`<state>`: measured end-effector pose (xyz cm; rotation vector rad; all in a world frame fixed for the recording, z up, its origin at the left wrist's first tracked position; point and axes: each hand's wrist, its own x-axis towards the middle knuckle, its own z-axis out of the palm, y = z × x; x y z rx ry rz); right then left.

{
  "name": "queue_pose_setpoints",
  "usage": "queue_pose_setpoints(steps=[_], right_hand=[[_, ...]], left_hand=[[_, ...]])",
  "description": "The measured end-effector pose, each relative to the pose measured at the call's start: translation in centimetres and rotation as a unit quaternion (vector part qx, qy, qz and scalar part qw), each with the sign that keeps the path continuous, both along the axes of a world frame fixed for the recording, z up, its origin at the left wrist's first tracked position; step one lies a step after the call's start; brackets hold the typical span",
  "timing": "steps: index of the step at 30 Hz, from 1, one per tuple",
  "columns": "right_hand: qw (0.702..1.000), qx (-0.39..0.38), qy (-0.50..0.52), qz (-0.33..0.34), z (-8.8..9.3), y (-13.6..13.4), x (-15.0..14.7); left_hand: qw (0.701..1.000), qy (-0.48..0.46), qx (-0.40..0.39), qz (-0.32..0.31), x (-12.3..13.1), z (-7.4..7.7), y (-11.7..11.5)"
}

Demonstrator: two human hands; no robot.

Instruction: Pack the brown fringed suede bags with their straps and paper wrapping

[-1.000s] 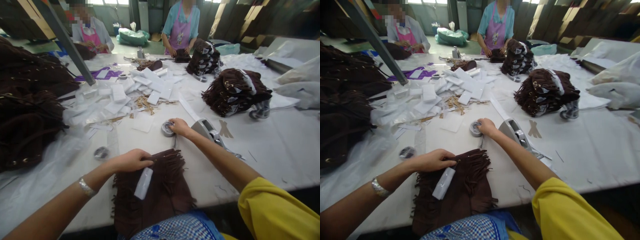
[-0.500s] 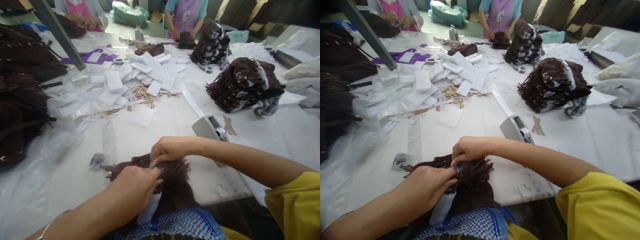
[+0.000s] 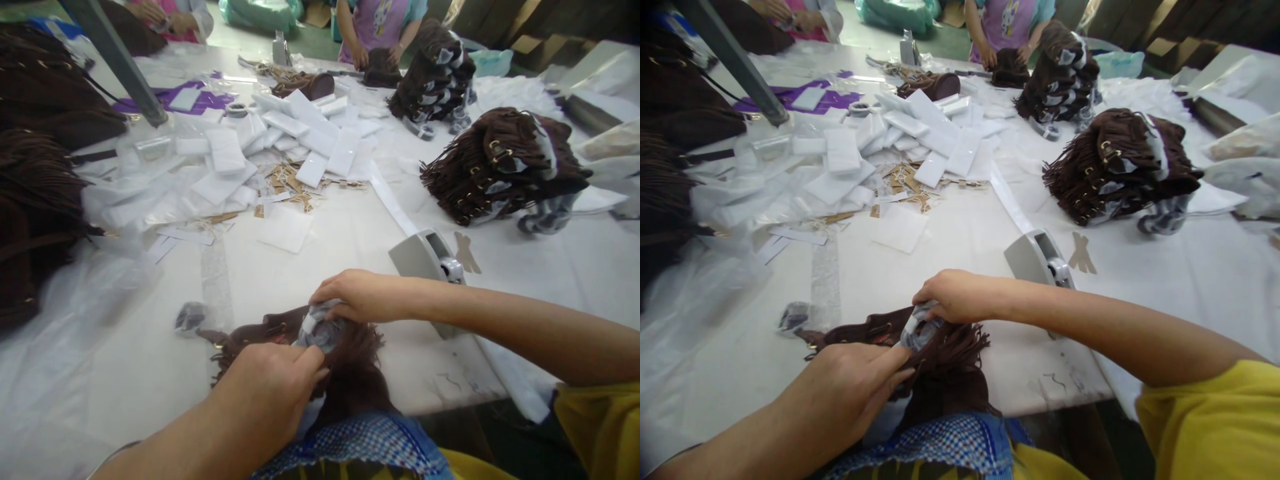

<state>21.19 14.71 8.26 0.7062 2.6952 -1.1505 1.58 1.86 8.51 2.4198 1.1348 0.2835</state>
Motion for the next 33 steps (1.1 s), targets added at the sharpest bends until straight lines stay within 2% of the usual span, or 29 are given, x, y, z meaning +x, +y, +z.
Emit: queue_pose_setpoints(steps=[5, 8, 11, 14, 16, 19, 21, 24, 26, 29, 33], right_hand=[[0.992, -0.060, 0.054, 0.101, -1.4, 1.0, -1.0], [0.985, -0.127, 0.024, 0.117, -1.5, 1.7, -1.3], [0.971, -0.232, 0.028, 0.057, -0.9, 2.3, -1.0], [0.961, -0.272, 0.039, -0.027, -0.5, 2.3, -0.2], [0.971, -0.234, 0.024, -0.042, -0.7, 1.7, 0.1], [0.992, -0.117, -0.042, -0.037, -1.9, 0.5, 0.0], [0.994, -0.055, -0.085, -0.040, -2.8, -0.2, -0.2], [0.995, -0.012, -0.092, -0.039, -4.1, -0.7, -0.4], [0.996, 0.028, -0.071, -0.036, -4.8, -1.0, -0.3], [0.991, 0.129, -0.012, -0.042, -5.5, -2.1, 0.3], [0.965, 0.215, 0.110, -0.105, -5.7, -4.5, 1.9]], left_hand=[[0.999, -0.009, 0.009, -0.037, 0.5, 0.2, 0.2], [1.000, 0.014, -0.015, -0.008, -0.1, -0.2, 1.1], [0.995, 0.047, -0.044, 0.072, -1.0, -1.3, 2.2], [0.986, 0.058, -0.074, 0.136, -1.7, -2.6, 3.4], [0.982, 0.059, -0.094, 0.155, -1.9, -3.4, 4.0], [0.979, 0.057, -0.111, 0.163, -1.9, -4.7, 4.9], [0.978, 0.049, -0.112, 0.171, -1.9, -5.8, 5.2], [0.975, 0.034, -0.089, 0.201, -1.8, -7.6, 5.1], [0.973, 0.014, -0.044, 0.225, -1.8, -8.4, 4.8], [0.969, -0.022, 0.072, 0.236, -2.0, -8.1, 3.6], [0.945, -0.080, 0.231, 0.219, -1.5, -5.2, 0.4]])
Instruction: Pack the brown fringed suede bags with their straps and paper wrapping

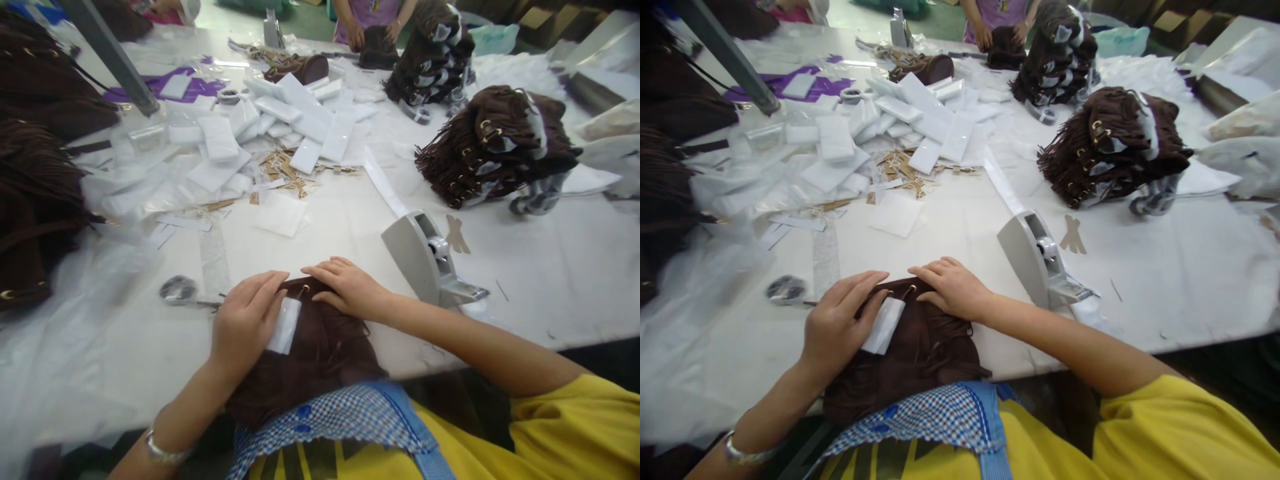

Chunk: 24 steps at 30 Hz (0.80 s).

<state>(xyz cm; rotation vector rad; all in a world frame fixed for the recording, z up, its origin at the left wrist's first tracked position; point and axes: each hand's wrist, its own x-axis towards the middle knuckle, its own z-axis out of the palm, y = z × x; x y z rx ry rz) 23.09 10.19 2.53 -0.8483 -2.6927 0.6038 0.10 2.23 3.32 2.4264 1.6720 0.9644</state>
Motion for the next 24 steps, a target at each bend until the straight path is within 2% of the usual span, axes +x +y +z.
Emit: queue_pose_setpoints(steps=[3, 5, 7, 9, 11, 14, 16, 18, 21, 23, 24], right_hand=[[0.994, 0.021, 0.103, -0.032, 0.9, -2.9, 1.5], [0.991, 0.016, 0.133, 0.002, 1.7, -5.4, 2.2], [0.991, 0.008, 0.116, 0.073, 2.4, -7.9, 2.7], [0.989, 0.017, 0.072, 0.130, 2.4, -10.0, 3.3], [0.989, 0.047, 0.038, 0.137, 1.7, -11.3, 4.1], [0.991, 0.105, 0.032, 0.074, -0.1, -12.2, 6.1], [0.990, 0.134, 0.044, -0.008, -1.2, -12.9, 7.5], [0.981, 0.146, 0.048, -0.118, -1.9, -13.9, 8.6], [0.947, 0.161, 0.066, -0.269, -1.5, -15.7, 9.2], [0.929, 0.186, 0.109, -0.301, -0.5, -16.9, 8.6], [0.927, 0.196, 0.134, -0.291, 0.0, -17.3, 8.1]], left_hand=[[0.998, 0.008, 0.026, -0.050, 1.2, 2.0, -3.7], [0.997, 0.034, 0.005, -0.071, 2.1, 2.4, -6.1], [0.994, 0.056, -0.030, -0.087, 2.7, 2.0, -8.3], [0.988, 0.071, -0.065, -0.119, 2.6, 1.1, -10.2], [0.983, 0.086, -0.084, -0.137, 1.9, -0.2, -11.9], [0.988, 0.096, -0.065, -0.104, 0.2, -2.5, -14.1], [0.993, 0.094, -0.038, -0.067, -0.5, -3.8, -15.4], [0.995, 0.094, -0.018, -0.035, -0.7, -4.8, -16.3], [0.996, 0.093, 0.008, -0.005, 0.0, -5.6, -16.9], [0.996, 0.090, 0.025, 0.006, 0.4, -5.8, -17.1], [0.995, 0.090, 0.034, 0.011, 0.6, -5.8, -17.2]])
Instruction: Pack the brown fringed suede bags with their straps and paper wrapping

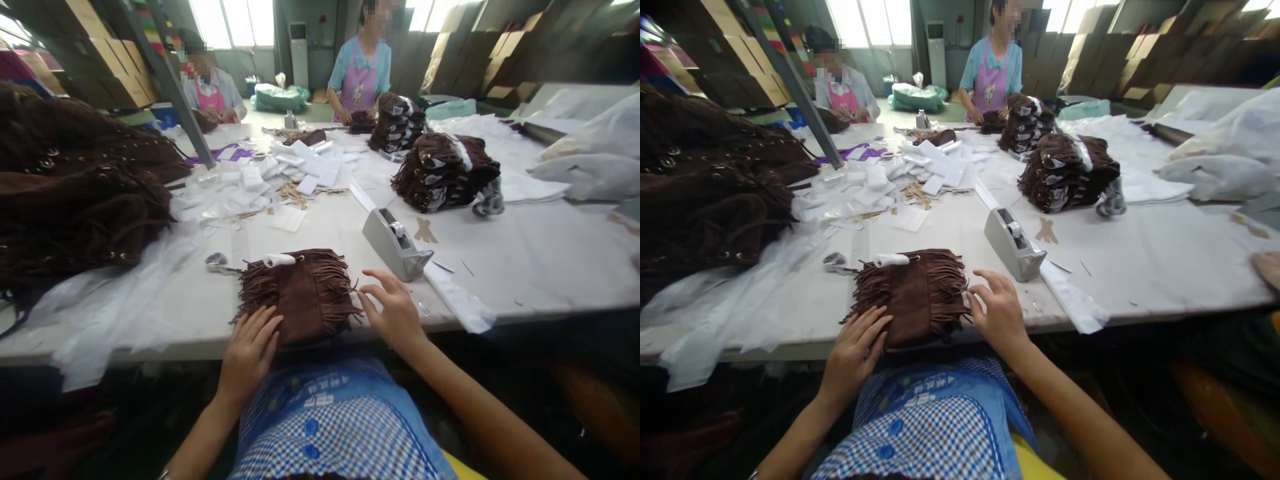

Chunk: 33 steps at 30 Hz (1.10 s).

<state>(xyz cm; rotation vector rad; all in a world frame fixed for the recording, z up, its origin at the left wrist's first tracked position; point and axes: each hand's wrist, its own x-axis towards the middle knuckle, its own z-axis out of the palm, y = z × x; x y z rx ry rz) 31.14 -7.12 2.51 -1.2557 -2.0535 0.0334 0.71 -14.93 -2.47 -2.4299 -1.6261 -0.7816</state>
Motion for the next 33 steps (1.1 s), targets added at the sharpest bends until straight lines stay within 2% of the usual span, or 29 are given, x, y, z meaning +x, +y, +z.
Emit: queue_pose_setpoints(steps=[2, 5, 7, 10, 12, 16, 19, 22, 24, 27, 29, 33], right_hand=[[0.997, 0.020, 0.008, 0.079, 0.7, -0.5, -1.5], [0.970, 0.018, -0.070, 0.234, 0.3, -0.4, -3.7], [0.956, 0.005, -0.123, 0.267, -0.8, -0.1, -4.7], [0.959, -0.015, -0.140, 0.246, -2.4, 0.0, -5.2], [0.964, -0.014, -0.133, 0.229, -2.9, -0.1, -4.8], [0.980, -0.017, -0.123, 0.156, -3.6, 0.7, -1.5], [0.991, -0.030, -0.119, 0.046, -4.2, 1.6, 2.5], [0.996, -0.011, -0.081, -0.044, -4.0, 1.5, 4.7], [0.999, 0.004, -0.034, -0.021, -3.3, 0.7, 4.0], [0.991, 0.003, -0.007, 0.137, -2.0, -0.4, 0.8], [0.978, -0.002, -0.019, 0.210, -1.5, -0.4, -1.3], [0.971, -0.058, -0.009, 0.232, -1.6, 1.0, -2.9]], left_hand=[[1.000, 0.001, 0.026, 0.016, 0.2, 0.3, -0.2], [0.997, 0.022, 0.059, 0.032, 0.7, 1.6, -0.3], [0.998, 0.045, 0.041, 0.000, 1.4, 2.9, 0.0], [0.996, 0.053, -0.034, -0.069, 2.9, 4.5, 1.5], [0.993, 0.059, -0.069, -0.081, 3.6, 4.7, 2.7], [0.990, 0.108, -0.078, -0.042, 3.7, 2.8, 4.1], [0.991, 0.117, -0.062, -0.002, 3.3, 1.1, 3.8], [0.992, 0.109, -0.055, 0.024, 3.3, 0.4, 3.4], [0.993, 0.102, -0.059, 0.026, 3.3, 0.4, 3.3], [0.993, 0.094, -0.063, 0.022, 3.3, 0.6, 3.5], [0.993, 0.095, -0.063, 0.022, 3.3, 0.6, 3.6], [0.993, 0.101, -0.058, 0.025, 3.3, 0.4, 3.7]])
